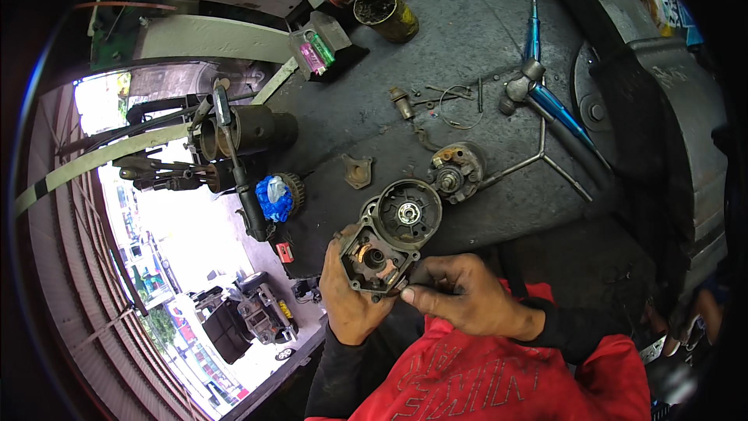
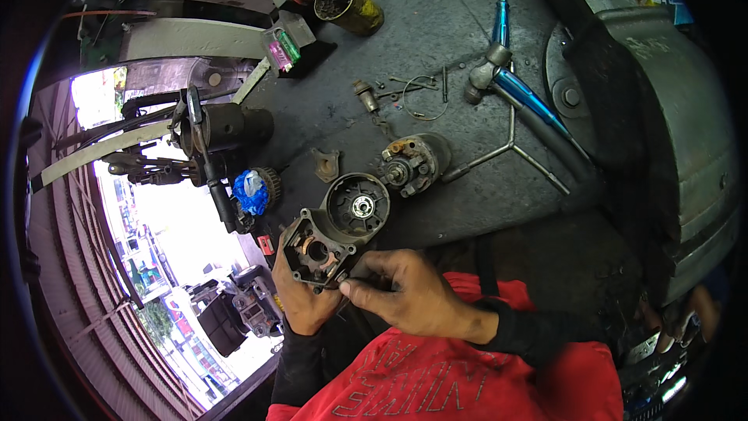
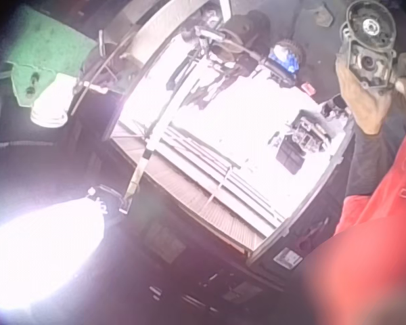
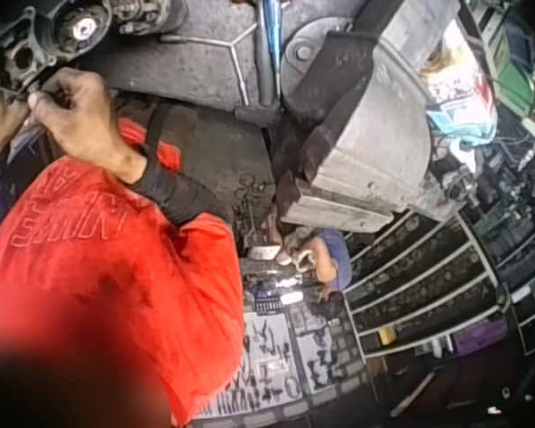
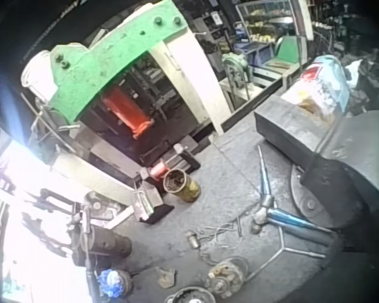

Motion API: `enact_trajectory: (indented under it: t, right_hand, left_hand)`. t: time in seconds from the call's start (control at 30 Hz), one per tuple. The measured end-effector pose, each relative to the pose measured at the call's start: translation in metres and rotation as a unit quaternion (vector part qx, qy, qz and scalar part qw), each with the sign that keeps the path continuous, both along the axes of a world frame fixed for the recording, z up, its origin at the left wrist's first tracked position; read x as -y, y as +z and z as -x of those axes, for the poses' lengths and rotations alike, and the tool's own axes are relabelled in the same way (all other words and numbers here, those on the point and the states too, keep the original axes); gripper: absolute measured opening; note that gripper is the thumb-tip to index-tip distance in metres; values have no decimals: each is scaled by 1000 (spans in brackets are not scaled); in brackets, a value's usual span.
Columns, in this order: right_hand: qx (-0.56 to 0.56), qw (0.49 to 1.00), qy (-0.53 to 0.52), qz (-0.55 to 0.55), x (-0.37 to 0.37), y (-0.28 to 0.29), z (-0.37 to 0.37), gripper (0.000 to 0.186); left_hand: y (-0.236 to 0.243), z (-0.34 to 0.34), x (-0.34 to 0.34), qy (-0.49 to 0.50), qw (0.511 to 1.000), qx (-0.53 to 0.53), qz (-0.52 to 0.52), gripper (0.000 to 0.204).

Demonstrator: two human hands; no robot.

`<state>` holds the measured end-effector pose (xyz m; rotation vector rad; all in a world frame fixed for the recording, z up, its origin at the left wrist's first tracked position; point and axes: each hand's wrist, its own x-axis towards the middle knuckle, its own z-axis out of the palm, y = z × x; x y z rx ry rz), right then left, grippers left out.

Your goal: The person disassembles a mechanical component on a workbench, removes a cylindrical part, and uses a hacksaw to cut a section of the housing. The person handles the parts with both hands and uses tools to manipulate the component.

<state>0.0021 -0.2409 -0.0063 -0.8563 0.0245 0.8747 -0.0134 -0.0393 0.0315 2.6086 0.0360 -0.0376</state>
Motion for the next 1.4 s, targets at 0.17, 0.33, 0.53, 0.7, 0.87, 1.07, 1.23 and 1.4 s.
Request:
enact_trajectory:
  t: [0.17, 0.33, 0.53, 0.7, 0.87, 1.07, 1.23, 1.4]
  right_hand:
    - [15, 1000, -6, -2, -2, -1, -2, 19]
    - [16, 1000, -2, 19, -3, -1, 0, 18]
    - [5, 1000, -19, -9, -5, -2, 3, 16]
    - [63, 997, -35, 41, -6, -3, 4, 15]
    - [5, 1000, -6, 17, -4, -5, 5, 11]
    - [70, 997, -25, 29, 6, -9, 5, 12]
    - [74, 996, 7, 49, 15, -12, 6, 13]
    - [73, 995, 36, 48, 23, -15, 5, 14]
  left_hand:
    - [0, -3, 0, -24, 1000, 13, -5, 58]
    - [1, -4, -1, -12, 1000, -9, 22, 66]
    - [-1, -2, -3, -32, 999, 6, -1, 72]
    - [-3, 0, -3, -11, 1000, 6, -3, 71]
    - [-4, 1, -3, 0, 1000, 5, 17, 68]
    - [-9, 5, -1, -10, 999, 31, 1, 75]
    - [-14, 10, 4, -8, 998, 57, -9, 72]
    - [-16, 13, 9, -34, 993, 115, -11, 69]
